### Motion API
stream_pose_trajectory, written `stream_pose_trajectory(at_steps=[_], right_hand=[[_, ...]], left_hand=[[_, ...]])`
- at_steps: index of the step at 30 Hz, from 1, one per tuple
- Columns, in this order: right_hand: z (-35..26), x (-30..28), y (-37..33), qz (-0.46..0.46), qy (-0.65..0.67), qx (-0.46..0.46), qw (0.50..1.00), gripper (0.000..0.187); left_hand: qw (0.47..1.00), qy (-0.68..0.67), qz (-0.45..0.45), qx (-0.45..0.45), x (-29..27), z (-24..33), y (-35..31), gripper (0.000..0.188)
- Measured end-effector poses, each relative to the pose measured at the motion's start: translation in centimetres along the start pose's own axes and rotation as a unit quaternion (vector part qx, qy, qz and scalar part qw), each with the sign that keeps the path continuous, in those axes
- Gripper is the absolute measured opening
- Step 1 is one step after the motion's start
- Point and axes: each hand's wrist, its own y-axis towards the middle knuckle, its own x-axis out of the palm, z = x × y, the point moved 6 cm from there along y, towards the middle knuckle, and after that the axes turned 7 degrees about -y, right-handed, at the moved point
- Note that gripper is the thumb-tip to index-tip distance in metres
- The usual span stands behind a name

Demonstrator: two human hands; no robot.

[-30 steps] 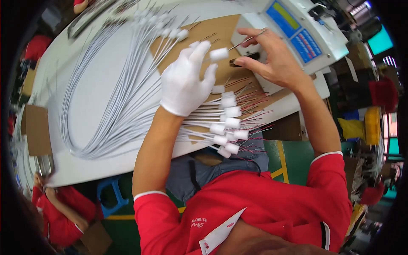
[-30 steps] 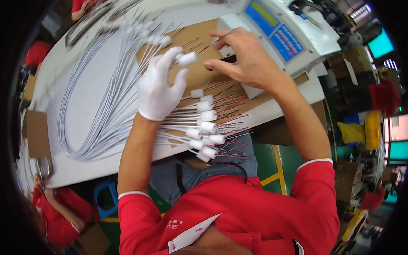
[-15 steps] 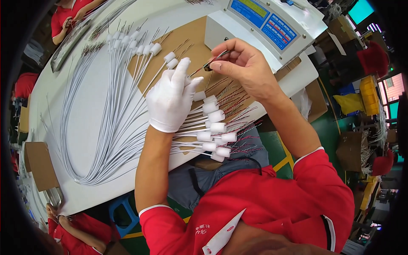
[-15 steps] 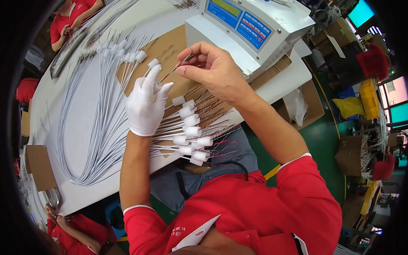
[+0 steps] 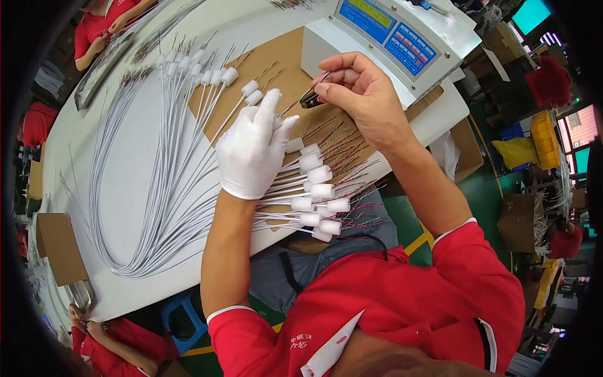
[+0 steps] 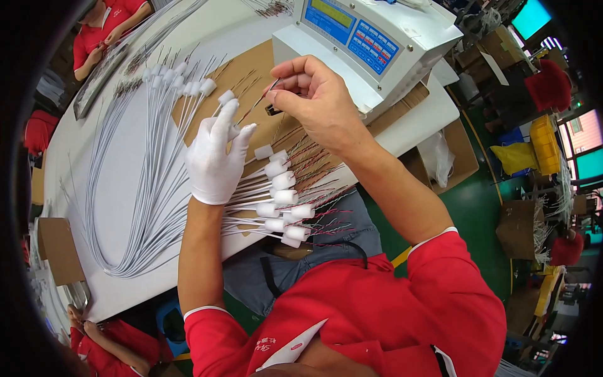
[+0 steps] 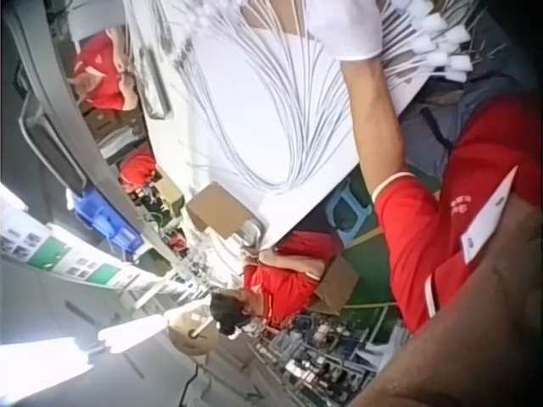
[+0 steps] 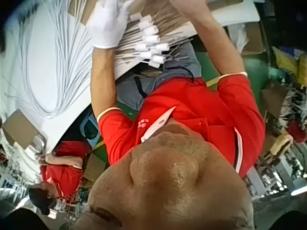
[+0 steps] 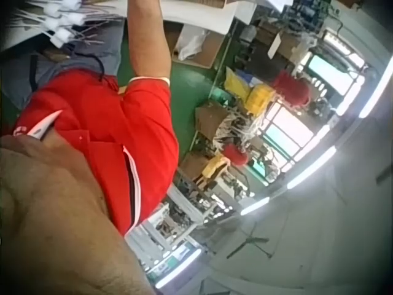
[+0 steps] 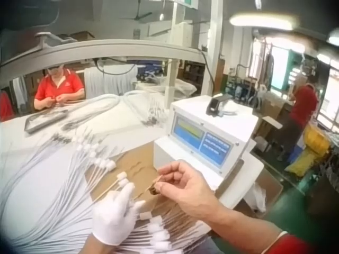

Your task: Organizing and assembling electronic cables with white connectors using a handheld crimping or cutting tool at a factory workbench.

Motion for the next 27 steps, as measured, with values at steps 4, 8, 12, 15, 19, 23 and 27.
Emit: stream_pose_trajectory(at_steps=[4,8,12,15,19,23,27], right_hand=[[0.2,0.2,0.3,0.010,-0.007,-0.010,1.000,0.037],[0.4,0.4,0.4,0.008,-0.010,-0.010,1.000,0.039],[0.7,0.7,0.6,-0.014,0.062,0.018,0.998,0.039],[0.9,0.8,0.6,-0.034,0.111,0.039,0.992,0.039],[0.9,0.9,0.5,-0.050,0.118,0.041,0.991,0.039],[0.6,0.8,0.3,-0.035,0.069,0.008,0.997,0.039],[0.4,0.8,0.2,-0.029,0.037,-0.005,0.999,0.040]], left_hand=[[1.000,-0.015,0.005,0.018,0.0,0.4,0.0,0.041],[0.997,-0.029,0.026,0.072,-0.4,1.3,0.5,0.033],[0.959,-0.262,-0.023,-0.107,0.6,-0.3,-0.4,0.024],[0.931,-0.317,-0.057,-0.173,1.1,-0.8,-0.6,0.019],[0.912,-0.343,-0.062,-0.218,1.6,-1.3,-0.8,0.015],[0.932,-0.294,-0.048,-0.206,1.3,-1.1,-0.6,0.014],[0.968,-0.203,-0.023,-0.149,0.8,-0.1,-0.1,0.014]])
